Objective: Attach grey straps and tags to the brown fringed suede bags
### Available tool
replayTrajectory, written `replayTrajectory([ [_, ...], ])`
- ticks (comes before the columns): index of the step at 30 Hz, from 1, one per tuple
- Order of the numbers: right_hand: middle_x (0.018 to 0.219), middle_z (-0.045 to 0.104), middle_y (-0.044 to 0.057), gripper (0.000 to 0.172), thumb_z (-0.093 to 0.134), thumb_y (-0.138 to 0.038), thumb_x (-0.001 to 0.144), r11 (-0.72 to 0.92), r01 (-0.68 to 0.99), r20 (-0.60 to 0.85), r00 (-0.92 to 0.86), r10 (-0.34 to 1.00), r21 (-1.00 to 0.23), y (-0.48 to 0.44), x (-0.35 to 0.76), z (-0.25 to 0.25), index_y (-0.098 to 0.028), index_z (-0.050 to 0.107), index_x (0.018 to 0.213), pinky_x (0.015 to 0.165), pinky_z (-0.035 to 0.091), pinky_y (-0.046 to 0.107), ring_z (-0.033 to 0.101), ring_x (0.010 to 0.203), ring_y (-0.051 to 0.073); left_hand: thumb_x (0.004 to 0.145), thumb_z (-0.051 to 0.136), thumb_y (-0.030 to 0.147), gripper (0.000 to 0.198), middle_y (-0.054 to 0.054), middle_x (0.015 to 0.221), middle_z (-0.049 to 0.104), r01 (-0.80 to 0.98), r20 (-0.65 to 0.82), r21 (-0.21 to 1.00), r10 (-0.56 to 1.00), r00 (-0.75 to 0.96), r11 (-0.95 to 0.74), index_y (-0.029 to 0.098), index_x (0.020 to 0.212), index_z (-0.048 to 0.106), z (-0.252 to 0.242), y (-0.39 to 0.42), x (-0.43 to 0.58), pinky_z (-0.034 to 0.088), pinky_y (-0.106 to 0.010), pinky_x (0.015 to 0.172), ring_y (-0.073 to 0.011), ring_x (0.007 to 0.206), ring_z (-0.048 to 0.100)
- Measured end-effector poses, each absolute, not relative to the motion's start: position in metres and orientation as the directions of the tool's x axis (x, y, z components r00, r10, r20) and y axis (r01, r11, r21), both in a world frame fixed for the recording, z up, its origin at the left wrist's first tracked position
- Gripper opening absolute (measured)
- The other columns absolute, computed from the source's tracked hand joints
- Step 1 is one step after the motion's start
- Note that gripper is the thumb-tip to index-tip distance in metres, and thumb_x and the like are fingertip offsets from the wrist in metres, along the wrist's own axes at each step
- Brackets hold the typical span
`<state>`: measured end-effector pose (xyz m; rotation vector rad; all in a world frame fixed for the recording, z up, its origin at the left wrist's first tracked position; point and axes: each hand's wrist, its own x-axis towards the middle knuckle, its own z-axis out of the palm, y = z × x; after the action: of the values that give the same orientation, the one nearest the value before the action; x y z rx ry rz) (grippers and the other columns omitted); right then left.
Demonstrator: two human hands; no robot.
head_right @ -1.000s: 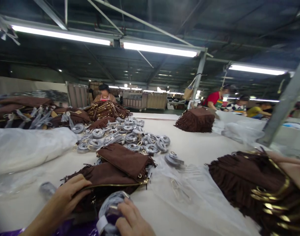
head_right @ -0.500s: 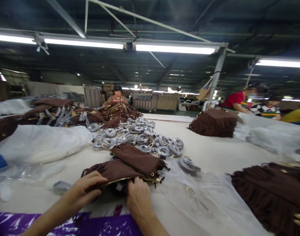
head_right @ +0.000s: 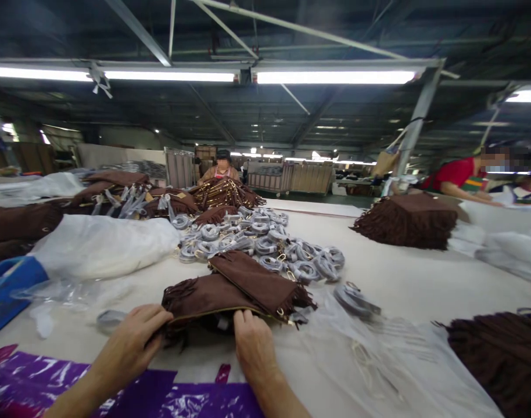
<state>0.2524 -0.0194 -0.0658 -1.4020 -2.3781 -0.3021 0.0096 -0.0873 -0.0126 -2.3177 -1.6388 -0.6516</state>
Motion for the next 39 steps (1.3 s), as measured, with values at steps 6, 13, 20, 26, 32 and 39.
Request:
replayTrajectory([
  [6, 0.109, 0.066, 0.006, 0.025, 0.051, -0.011, 0.085, 0.761, 0.628, 0.32, -0.695, 0.643, -0.166, -0.038, 0.265, -0.054, -0.019, 0.06, 0.107, 0.094, 0.038, 0.031, 0.056, 0.104, 0.022, 0.072, 0.036, -0.001, 0.043, -0.008, 0.099, 0.065, 0.969, 0.497, -0.099, 0.832, 0.245, -0.226, 0.02, 0.095, 0.066, -0.024, -0.068, -0.035, 0.044, -0.043, 0.091, -0.0251, 0.094, 0.058],
  [13, 0.095, 0.07, 0.003, 0.024, 0.044, -0.016, 0.091, 0.656, 0.67, 0.241, -0.612, 0.753, -0.347, -0.03, 0.3, -0.025, -0.021, 0.065, 0.102, 0.08, 0.043, 0.023, 0.064, 0.091, 0.017, 0.072, 0.051, 0.01, 0.054, -0.008, 0.13, 0.056, 0.924, 0.519, -0.127, 0.77, 0.373, -0.362, 0.025, 0.124, 0.055, -0.05, -0.066, 0.024, 0.037, -0.045, 0.103, -0.0286, 0.118, 0.05],
  [20, 0.125, 0.061, 0.012, 0.053, 0.042, -0.004, 0.085, 0.436, 0.872, 0.228, -0.388, 0.893, -0.225, 0.024, 0.349, -0.015, -0.016, 0.046, 0.137, 0.089, 0.041, 0.027, 0.058, 0.112, 0.021, 0.081, 0.051, 0.007, 0.02, -0.005, 0.095, 0.064, 0.951, 0.334, -0.131, 0.89, 0.31, -0.282, 0.021, 0.091, 0.062, -0.027, -0.042, 0.061, 0.042, -0.036, 0.079, -0.024, 0.09, 0.057],
  [26, 0.103, 0.071, 0.007, 0.049, 0.04, -0.003, 0.084, 0.41, 0.883, 0.216, -0.364, 0.906, -0.229, 0.021, 0.354, -0.011, -0.02, 0.05, 0.129, 0.081, 0.043, 0.028, 0.065, 0.097, 0.021, 0.081, 0.048, 0.01, 0.022, -0.007, 0.1, 0.065, 0.934, 0.459, -0.105, 0.816, 0.35, -0.341, 0.021, 0.095, 0.061, -0.05, -0.024, 0.038, 0.043, -0.038, 0.084, -0.025, 0.095, 0.058],
  [32, 0.107, 0.068, 0.017, 0.022, 0.051, -0.007, 0.081, 0.455, 0.864, 0.17, -0.425, 0.889, -0.216, 0.009, 0.342, -0.031, -0.013, 0.064, 0.098, 0.095, 0.038, 0.039, 0.058, 0.109, 0.029, 0.078, 0.059, 0.015, 0.038, -0.01, 0.118, 0.061, 0.943, 0.502, -0.112, 0.801, 0.326, -0.314, 0.021, 0.115, 0.058, -0.062, -0.017, 0.037, 0.043, -0.04, 0.094, -0.0276, 0.11, 0.055],
  [39, 0.058, 0.056, -0.003, 0.022, 0.04, -0.02, 0.09, 0.49, 0.72, 0.012, -0.556, 0.831, -0.492, -0.005, 0.337, 0.032, -0.017, 0.061, 0.085, 0.05, 0.044, 0.019, 0.056, 0.05, 0.011, 0.075, 0.065, 0.023, 0.04, -0.01, 0.12, 0.062, 0.908, 0.468, -0.043, 0.794, 0.387, -0.417, 0.022, 0.114, 0.059, -0.042, -0.013, 0.015, 0.045, -0.041, 0.096, -0.0288, 0.111, 0.056],
])
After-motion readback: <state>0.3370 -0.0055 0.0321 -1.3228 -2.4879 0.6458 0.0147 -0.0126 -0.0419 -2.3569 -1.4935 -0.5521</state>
